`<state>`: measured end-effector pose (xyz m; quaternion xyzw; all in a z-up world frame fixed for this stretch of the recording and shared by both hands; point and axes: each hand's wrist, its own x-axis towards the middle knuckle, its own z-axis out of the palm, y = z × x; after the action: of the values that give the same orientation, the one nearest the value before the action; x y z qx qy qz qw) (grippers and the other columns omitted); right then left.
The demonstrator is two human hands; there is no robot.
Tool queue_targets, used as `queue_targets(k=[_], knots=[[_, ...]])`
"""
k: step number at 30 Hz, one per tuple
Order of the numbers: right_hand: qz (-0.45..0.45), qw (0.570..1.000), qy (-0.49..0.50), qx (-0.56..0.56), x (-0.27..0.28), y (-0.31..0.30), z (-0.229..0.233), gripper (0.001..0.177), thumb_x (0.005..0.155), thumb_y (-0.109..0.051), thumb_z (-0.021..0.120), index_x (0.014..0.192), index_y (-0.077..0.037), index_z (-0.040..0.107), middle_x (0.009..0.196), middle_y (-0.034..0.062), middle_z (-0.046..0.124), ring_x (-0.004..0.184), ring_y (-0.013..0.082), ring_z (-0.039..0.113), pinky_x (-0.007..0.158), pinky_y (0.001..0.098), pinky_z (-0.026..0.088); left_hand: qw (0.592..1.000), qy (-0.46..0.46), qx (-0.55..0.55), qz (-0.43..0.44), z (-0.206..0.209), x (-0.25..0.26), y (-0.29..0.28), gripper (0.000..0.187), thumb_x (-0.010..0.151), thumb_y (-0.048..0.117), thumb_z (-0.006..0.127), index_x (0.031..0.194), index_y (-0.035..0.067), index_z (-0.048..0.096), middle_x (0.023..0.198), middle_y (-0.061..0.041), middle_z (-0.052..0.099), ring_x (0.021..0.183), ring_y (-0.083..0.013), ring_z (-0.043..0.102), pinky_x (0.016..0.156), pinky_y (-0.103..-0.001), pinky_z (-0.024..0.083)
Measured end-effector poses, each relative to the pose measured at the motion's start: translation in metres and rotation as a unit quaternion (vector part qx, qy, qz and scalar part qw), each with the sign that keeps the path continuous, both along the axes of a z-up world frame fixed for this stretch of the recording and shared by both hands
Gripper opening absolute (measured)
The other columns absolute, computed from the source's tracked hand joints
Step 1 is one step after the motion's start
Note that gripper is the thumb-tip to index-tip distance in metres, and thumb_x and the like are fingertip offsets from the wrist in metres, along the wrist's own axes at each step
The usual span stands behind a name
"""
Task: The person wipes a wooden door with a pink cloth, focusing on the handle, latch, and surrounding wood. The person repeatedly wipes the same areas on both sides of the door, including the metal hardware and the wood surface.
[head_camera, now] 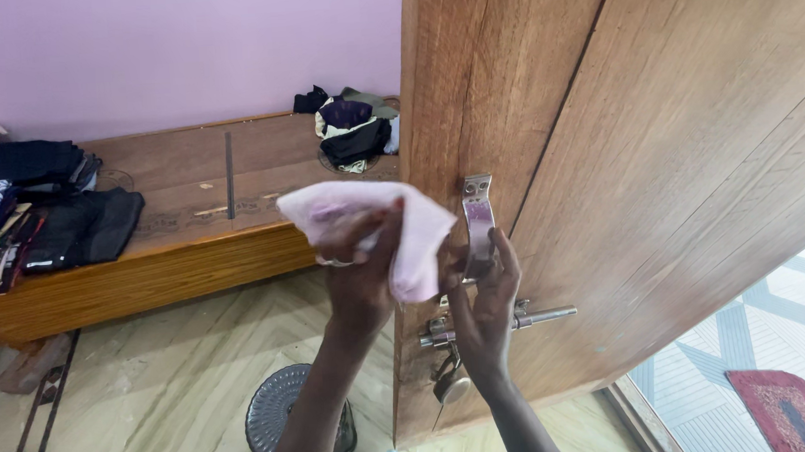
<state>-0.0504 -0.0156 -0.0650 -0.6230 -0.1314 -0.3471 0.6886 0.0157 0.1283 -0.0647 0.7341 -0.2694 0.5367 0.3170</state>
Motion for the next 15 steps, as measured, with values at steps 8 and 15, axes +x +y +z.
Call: queue_targets(k=[8, 15], knots=[[0.010, 0.997, -0.041, -0.067, 0.011, -0.016, -0.007, 0.067, 0.103, 0.008, 0.052, 0.160, -0.001, 0.019, 0.145, 0.0224, 0.055, 0.137, 0.0253, 0.054, 0.113, 0.0371, 0.045, 0.966, -0.116, 0.213, 0.085, 0.006, -0.004, -0.004, 0.036, 0.100, 0.033, 0.071, 0.134, 0.023, 0.071, 0.155, 0.007, 0.048, 0.144, -0.0234, 0.036, 0.121, -0.040, 0.038], [0.019, 0.996, -0.050, -0.077, 0.009, -0.016, -0.005, 0.066, 0.105, 0.007, 0.051, 0.161, -0.002, 0.018, 0.147, 0.0239, 0.053, 0.137, 0.0255, 0.053, 0.115, 0.0370, 0.044, 0.949, -0.121, 0.262, 0.123, 0.018, 0.014, 0.004, 0.048, 0.110, 0.046, 0.055, 0.152, 0.023, 0.060, 0.165, 0.004, 0.039, 0.153, -0.0222, 0.025, 0.127, -0.050, 0.020]])
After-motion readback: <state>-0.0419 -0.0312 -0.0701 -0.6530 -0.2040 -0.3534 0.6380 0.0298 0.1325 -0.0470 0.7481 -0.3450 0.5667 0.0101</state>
